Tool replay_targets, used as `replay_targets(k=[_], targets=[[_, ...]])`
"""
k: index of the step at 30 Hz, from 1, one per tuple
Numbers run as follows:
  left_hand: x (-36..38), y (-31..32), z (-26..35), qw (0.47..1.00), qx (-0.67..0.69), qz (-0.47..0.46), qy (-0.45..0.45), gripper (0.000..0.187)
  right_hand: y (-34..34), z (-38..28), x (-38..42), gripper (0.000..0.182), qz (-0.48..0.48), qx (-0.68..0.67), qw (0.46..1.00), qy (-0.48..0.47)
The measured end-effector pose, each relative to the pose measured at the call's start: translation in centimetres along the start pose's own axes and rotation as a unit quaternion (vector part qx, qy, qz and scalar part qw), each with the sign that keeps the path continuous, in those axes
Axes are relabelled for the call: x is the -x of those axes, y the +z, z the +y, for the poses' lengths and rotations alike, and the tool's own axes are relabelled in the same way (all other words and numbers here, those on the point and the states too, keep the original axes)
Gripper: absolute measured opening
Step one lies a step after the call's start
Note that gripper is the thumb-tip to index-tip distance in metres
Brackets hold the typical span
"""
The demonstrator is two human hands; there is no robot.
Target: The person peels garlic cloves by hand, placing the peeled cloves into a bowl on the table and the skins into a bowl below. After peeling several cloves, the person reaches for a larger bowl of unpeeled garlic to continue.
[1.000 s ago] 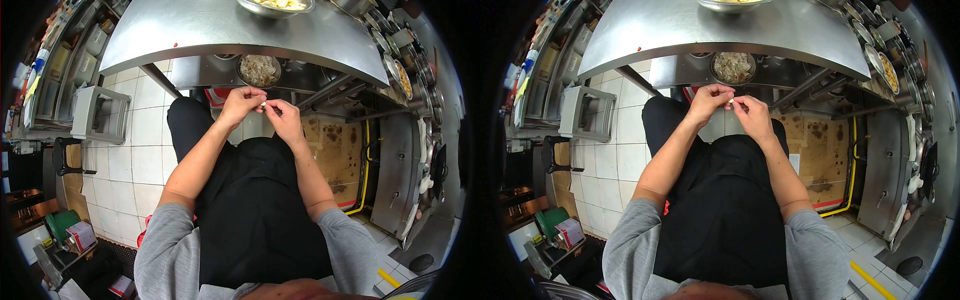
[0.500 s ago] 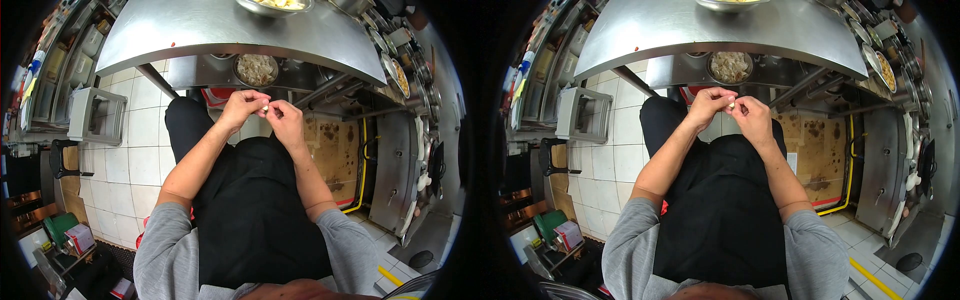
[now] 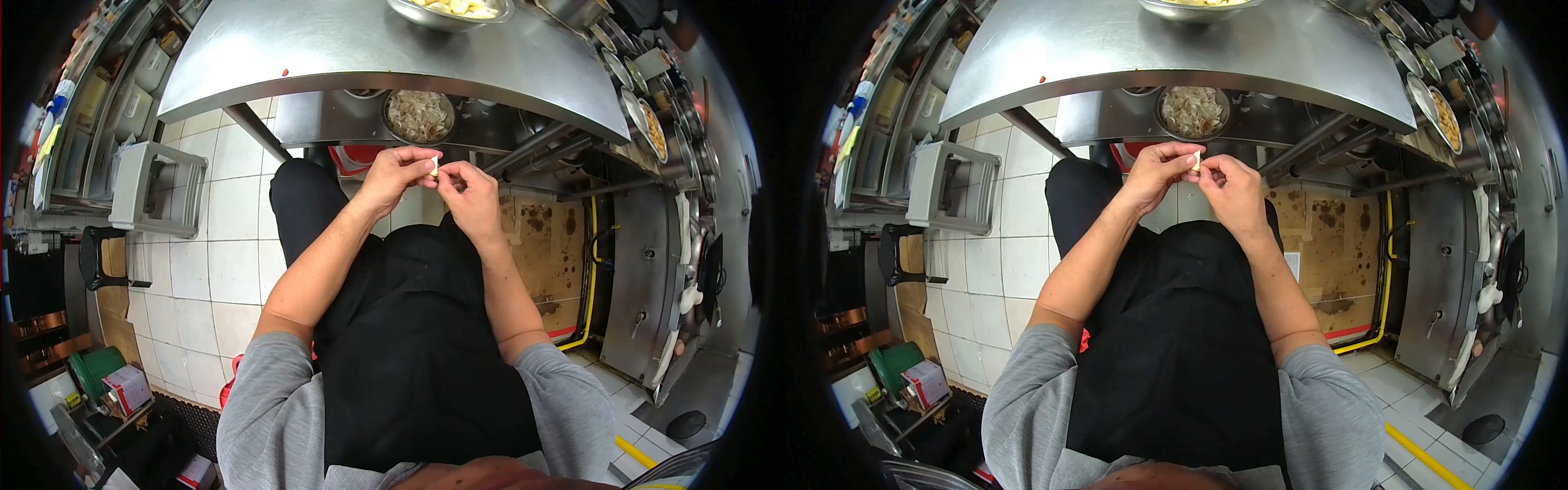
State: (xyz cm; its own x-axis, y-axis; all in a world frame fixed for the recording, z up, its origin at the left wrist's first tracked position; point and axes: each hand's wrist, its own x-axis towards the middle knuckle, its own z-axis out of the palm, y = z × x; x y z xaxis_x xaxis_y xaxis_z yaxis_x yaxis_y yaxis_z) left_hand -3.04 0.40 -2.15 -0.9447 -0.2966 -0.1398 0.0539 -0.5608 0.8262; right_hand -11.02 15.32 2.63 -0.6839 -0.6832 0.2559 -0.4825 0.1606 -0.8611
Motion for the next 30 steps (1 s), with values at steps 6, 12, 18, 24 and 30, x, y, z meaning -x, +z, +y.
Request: replay_targets(k=[6, 12, 18, 24, 30], targets=[[0.8, 0.6, -0.1, 0.998, 0.058, -0.034, -0.006, 0.027, 0.2, 0.0, 0.6, 0.007, 0.011, -0.026, 0.999, 0.037], [0.8, 0.5, 0.0, 0.994, 0.102, -0.05, 0.0, 0.024, 0.2, 0.1, 0.6, 0.008, 0.002, 0.003, 0.999, 0.033], [-0.5, -0.4, -0.4, 0.999, 0.004, -0.027, 0.025, 0.024, -0.1, 1.0, -0.8, 0.012, -0.048, 0.059, 0.997, -0.015], [-0.6, -1.0, 0.0, 0.999, 0.008, -0.031, -0.02, 0.027, -0.9, 0.9, -2.6, 0.011, -0.018, 0.082, 0.996, 0.011], [-1.2, -2.0, 0.1, 0.997, 0.072, 0.002, -0.031, 0.031, 0.9, 5.5, -8.0, 0.012, 0.031, 0.085, 0.995, -0.03]])
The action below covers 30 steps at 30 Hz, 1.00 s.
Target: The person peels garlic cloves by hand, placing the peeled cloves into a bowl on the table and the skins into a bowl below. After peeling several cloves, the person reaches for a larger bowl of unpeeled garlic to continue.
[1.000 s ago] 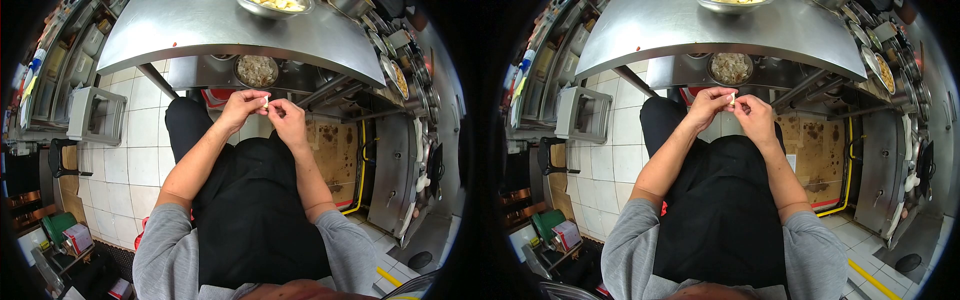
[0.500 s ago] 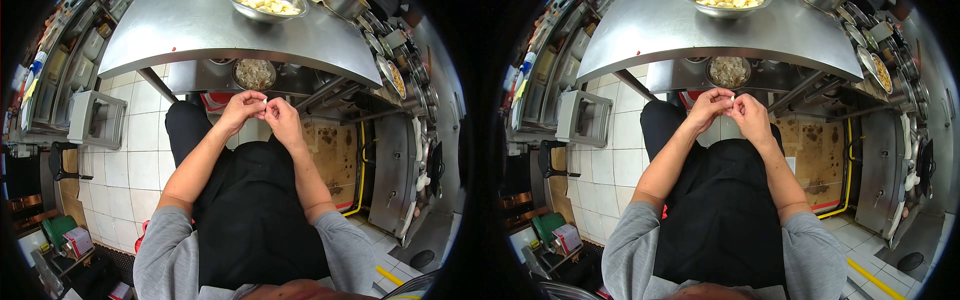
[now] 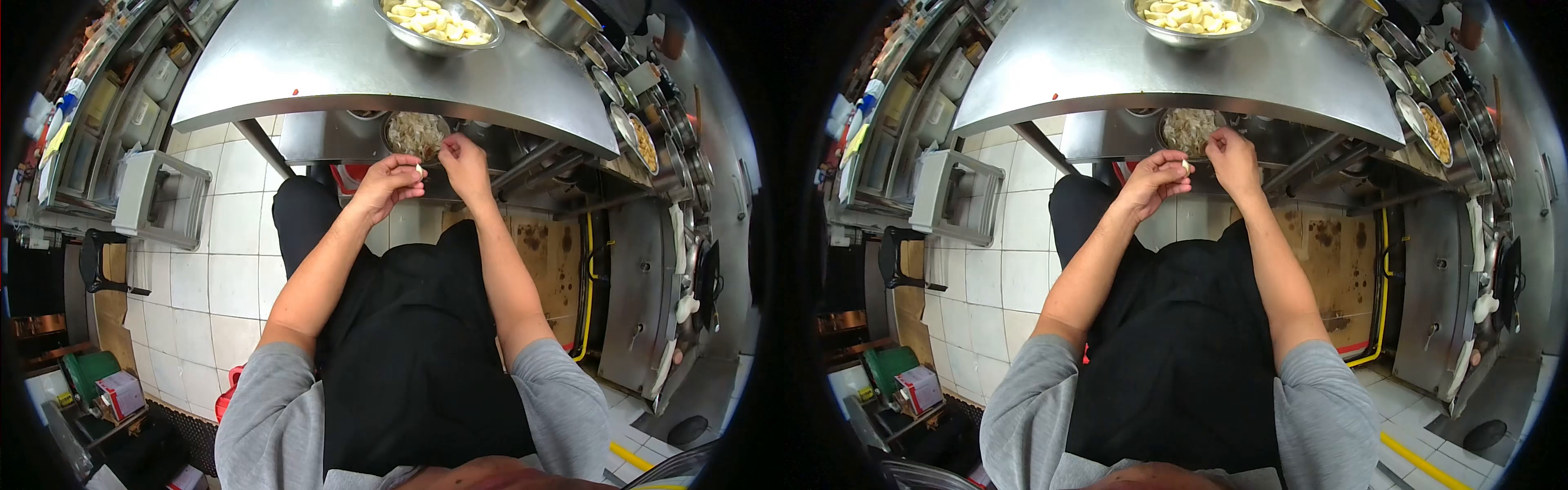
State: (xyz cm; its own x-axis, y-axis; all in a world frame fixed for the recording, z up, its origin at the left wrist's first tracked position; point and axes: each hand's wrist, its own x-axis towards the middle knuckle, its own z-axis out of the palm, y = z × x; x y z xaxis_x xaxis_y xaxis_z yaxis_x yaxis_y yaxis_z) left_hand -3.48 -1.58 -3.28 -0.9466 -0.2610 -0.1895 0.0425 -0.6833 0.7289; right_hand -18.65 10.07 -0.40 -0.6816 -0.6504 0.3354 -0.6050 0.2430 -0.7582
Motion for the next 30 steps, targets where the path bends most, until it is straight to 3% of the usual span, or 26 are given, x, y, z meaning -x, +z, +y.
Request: replay_targets(k=[3, 7, 9, 14, 16, 20, 26, 30], targets=[[-0.5, -0.6, -0.1, 0.997, 0.051, 0.035, 0.036, 0.031, 2.5, 2.4, -2.1, 0.012, -0.01, 0.036, 0.999, 0.003], [-1.3, -1.3, -0.6, 0.993, 0.1, 0.04, 0.057, 0.03, 4.1, 4.0, -3.2, 0.012, -0.006, 0.081, 0.993, -0.084], [-1.5, -1.5, -0.6, 0.99, 0.125, 0.039, 0.056, 0.027, 4.0, 3.7, -3.0, 0.01, -0.038, 0.047, 0.997, -0.042], [-1.6, -1.3, -0.4, 0.988, 0.127, 0.055, 0.07, 0.022, 0.0, -2.6, 0.5, 0.017, -0.098, -0.055, 0.994, 0.015], [-1.5, -0.9, -0.4, 0.989, 0.113, 0.053, 0.081, 0.02, -0.7, -3.7, 2.1, 0.019, -0.107, -0.097, 0.988, -0.053], [-1.3, 0.3, -0.6, 0.994, 0.062, 0.049, 0.08, 0.019, -0.9, -3.5, 3.5, 0.015, -0.062, -0.054, 0.992, -0.1], [-1.1, 0.1, -1.3, 0.995, 0.037, 0.048, 0.085, 0.02, -1.4, -4.6, 4.4, 0.017, -0.078, -0.049, 0.995, -0.032], [-0.8, 0.5, -1.1, 0.994, 0.031, 0.054, 0.088, 0.021, -0.9, -3.9, 4.6, 0.017, -0.069, -0.058, 0.995, -0.038]])
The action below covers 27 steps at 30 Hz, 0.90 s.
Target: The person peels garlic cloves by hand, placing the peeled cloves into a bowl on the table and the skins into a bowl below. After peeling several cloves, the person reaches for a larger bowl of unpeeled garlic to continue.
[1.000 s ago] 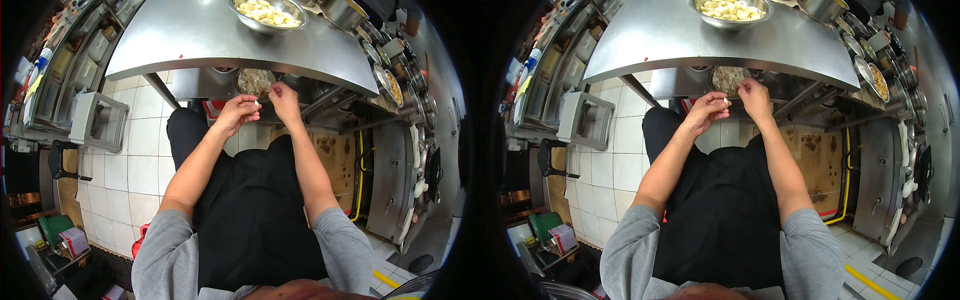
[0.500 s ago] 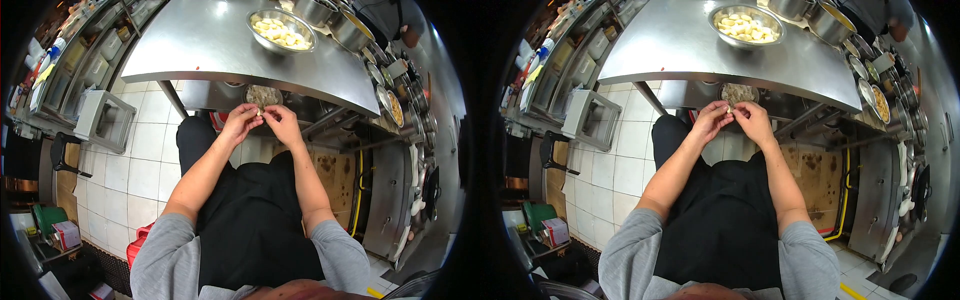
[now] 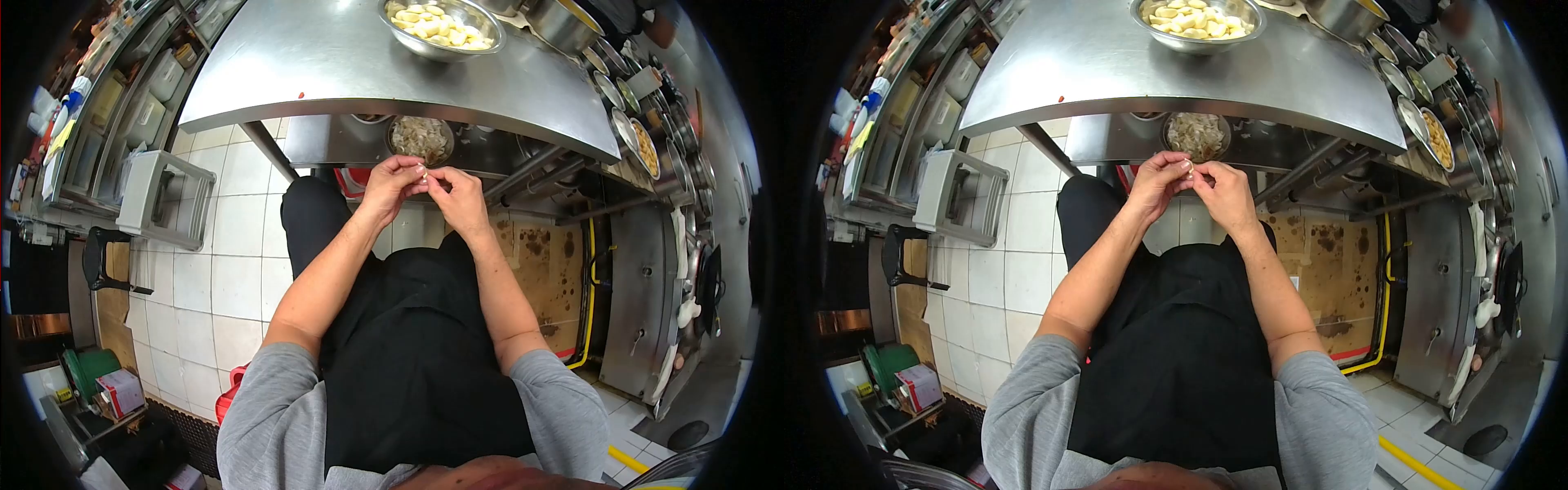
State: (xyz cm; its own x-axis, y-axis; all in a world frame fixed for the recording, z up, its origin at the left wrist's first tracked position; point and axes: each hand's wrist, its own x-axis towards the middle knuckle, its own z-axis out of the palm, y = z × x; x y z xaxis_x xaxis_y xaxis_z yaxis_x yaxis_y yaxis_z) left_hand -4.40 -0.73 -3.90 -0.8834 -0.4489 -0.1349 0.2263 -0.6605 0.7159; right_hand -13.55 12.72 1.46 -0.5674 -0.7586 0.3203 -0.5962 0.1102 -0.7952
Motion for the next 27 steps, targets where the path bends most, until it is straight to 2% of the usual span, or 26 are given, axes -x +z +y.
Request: replay_targets(k=[15, 17, 21, 23, 27], targets=[[0.1, 0.3, -0.1, 0.999, -0.051, 0.003, 0.019, 0.022, 1.9, 1.0, 0.4, 0.013, 0.075, 0.02, 0.997, 0.022], [0.2, 0.5, 0.1, 0.999, -0.046, 0.012, 0.02, 0.023, 2.0, 1.1, 0.4, 0.013, 0.069, -0.14, 0.979, 0.133], [0.3, 0.7, 0.3, 0.999, -0.037, 0.01, 0.023, 0.024, 1.2, 0.8, 0.6, 0.015, 0.041, -0.118, 0.983, 0.136], [0.4, 0.9, 0.5, 0.999, -0.049, 0.007, 0.017, 0.025, 0.9, 0.5, 0.8, 0.014, 0.042, -0.085, 0.991, 0.091], [0.4, 1.0, 0.5, 0.996, -0.083, 0.004, 0.013, 0.025, 0.4, -0.4, 0.9, 0.012, 0.037, -0.052, 0.994, 0.09]])
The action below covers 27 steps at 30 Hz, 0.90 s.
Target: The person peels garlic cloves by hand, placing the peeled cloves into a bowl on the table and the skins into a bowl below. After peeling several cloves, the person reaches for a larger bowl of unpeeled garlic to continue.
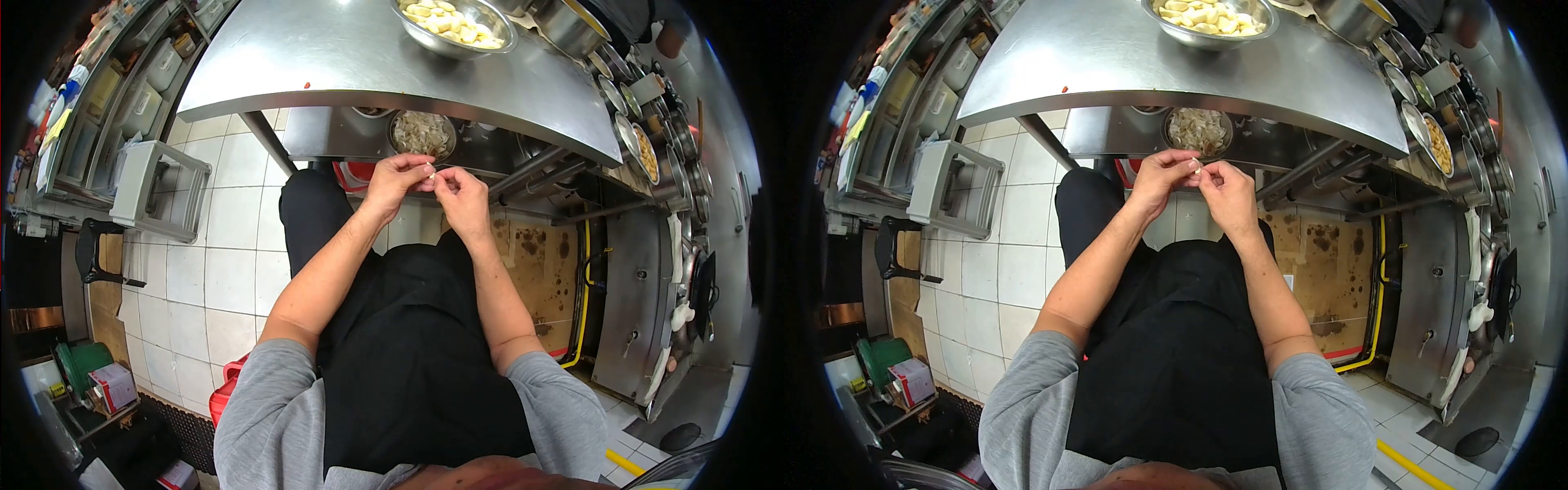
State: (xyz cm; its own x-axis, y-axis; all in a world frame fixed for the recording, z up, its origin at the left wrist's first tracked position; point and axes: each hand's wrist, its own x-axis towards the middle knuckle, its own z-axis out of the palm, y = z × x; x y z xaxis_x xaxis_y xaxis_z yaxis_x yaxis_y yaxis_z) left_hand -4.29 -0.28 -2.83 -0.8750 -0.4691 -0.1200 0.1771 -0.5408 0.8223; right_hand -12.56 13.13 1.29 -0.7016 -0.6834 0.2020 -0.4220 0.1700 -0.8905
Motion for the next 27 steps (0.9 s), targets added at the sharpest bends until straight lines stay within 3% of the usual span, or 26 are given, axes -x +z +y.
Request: replay_targets(k=[5, 10, 14, 18, 20, 21, 23, 27], targets=[[0.1, 0.1, 0.0, 1.0, 0.001, -0.022, -0.011, 0.025, -0.2, -0.1, -0.2, 0.01, -0.003, 0.067, 0.998, 0.0], [-0.2, -0.5, -0.2, 0.998, 0.041, -0.035, -0.032, 0.028, -0.5, 1.6, -3.2, 0.009, 0.014, 0.049, 0.999, -0.006], [-0.6, -1.3, -0.1, 0.995, 0.088, -0.042, -0.037, 0.035, 0.3, 4.4, -7.2, 0.013, 0.043, 0.078, 0.996, -0.024], [-0.9, -1.5, -0.4, 0.992, 0.117, -0.03, -0.029, 0.037, 1.8, 8.4, -10.5, 0.013, 0.007, 0.134, 0.991, -0.019], [-1.1, -1.6, -0.4, 0.991, 0.129, -0.026, -0.025, 0.034, 2.2, 9.7, -11.1, 0.013, 0.022, 0.229, 0.955, -0.19], [-1.1, -1.7, -0.3, 0.991, 0.129, -0.025, -0.023, 0.034, 2.2, 9.1, -11.0, 0.013, 0.021, 0.228, 0.955, -0.191], [-1.2, -1.6, -0.4, 0.989, 0.144, -0.007, -0.023, 0.029, 1.3, 6.3, -9.8, 0.016, -0.001, 0.183, 0.982, -0.036], [-1.2, -1.5, -0.3, 0.987, 0.158, 0.0, -0.025, 0.027, -0.4, 1.9, -5.4, 0.022, -0.032, 0.077, 0.996, -0.013]])
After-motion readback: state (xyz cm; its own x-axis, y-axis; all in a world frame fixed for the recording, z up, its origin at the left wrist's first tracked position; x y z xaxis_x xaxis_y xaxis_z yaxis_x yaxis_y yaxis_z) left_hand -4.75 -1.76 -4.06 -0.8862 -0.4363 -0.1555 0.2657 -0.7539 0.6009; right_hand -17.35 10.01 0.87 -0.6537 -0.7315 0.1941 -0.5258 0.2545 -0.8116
